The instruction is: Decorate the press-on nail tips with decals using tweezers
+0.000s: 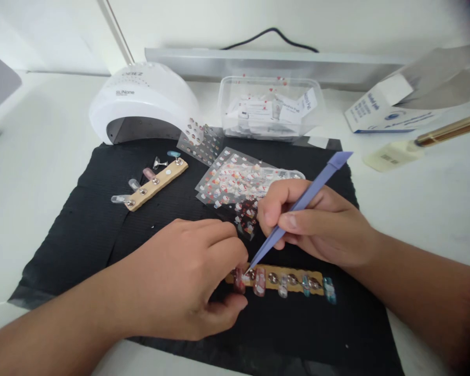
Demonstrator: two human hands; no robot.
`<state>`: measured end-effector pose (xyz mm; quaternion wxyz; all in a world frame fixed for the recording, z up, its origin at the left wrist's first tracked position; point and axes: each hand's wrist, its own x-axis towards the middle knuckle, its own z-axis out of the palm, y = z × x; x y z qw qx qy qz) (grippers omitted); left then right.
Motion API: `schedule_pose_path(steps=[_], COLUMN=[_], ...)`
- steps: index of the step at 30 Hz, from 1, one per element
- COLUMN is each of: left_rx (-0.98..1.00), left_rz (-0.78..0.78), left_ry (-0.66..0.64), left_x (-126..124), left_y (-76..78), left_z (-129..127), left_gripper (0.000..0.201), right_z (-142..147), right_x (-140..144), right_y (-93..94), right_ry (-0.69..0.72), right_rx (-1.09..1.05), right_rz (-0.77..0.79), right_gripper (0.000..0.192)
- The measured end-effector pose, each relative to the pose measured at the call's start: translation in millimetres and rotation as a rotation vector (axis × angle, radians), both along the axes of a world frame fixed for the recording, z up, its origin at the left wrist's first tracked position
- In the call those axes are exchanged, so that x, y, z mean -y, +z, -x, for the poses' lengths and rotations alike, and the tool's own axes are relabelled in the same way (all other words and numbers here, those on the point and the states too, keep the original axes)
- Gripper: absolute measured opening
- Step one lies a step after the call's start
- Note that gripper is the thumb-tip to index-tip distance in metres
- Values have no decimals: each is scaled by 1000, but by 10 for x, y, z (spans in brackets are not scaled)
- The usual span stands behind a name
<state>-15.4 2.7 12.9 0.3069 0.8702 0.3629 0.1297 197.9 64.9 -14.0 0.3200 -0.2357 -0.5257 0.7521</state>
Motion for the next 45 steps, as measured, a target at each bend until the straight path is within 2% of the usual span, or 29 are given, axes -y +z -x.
schedule_pose_path(steps=[17, 45], left_rx=[-13, 33], left_rz=[10, 4], left_ry=[-21, -14], left_x=[-23, -29], left_y=[11, -3], left_z=[16, 2], left_gripper=[5, 10], right_z=[13, -9], right_x=[14, 32], right_y=[-9, 12], right_ry=[43, 46], right_rx=[46, 60], right_rz=[0, 23], right_gripper=[4, 6])
